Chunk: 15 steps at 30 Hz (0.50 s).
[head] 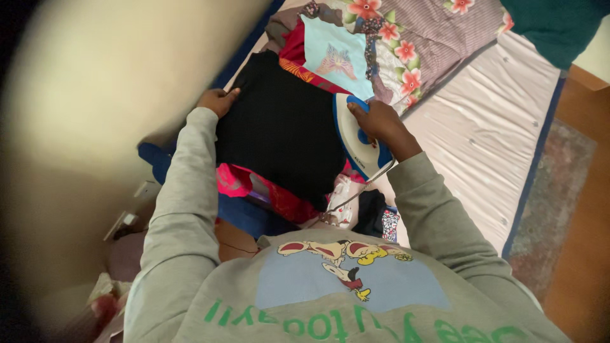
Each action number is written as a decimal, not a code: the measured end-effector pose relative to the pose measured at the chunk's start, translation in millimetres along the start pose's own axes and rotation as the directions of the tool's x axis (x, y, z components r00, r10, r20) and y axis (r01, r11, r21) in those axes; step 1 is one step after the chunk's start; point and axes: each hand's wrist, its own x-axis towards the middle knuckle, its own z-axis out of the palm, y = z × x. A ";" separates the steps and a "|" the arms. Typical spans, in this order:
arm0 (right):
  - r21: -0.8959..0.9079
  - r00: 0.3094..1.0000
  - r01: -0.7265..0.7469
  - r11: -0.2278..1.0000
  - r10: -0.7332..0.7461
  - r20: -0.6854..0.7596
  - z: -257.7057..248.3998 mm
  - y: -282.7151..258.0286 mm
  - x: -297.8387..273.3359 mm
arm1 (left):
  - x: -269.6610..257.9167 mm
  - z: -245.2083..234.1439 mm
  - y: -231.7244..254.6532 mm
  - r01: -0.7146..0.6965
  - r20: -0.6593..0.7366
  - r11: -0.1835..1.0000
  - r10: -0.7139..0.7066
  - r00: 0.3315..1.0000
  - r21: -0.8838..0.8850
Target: The person irons a light blue garment and a black t-shirt with a graphic print on a bed. They use a blue and white electric iron, smoothing the fabric with their hands and moving the iron back and forth. The person flips the black t-shirt to iron both sides and places the finished items on a pile.
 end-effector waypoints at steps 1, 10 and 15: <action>-0.004 1.000 0.005 1.000 -0.005 -0.006 0.3 -0.4 -1.1 | -2.4 -0.2 -1.4 -0.072 -0.096 0.997 0.076 0.993 0.037; 0.032 0.997 0.052 0.998 -0.054 0.059 -4.3 13.4 -4.6 | -48.0 -55.7 64.2 -0.281 -0.524 0.948 0.318 0.790 0.152; 0.167 0.996 0.069 0.984 -0.079 0.052 -8.3 -16.2 -30.5 | -65.4 -76.6 86.9 -0.231 -0.611 0.954 0.301 0.733 0.192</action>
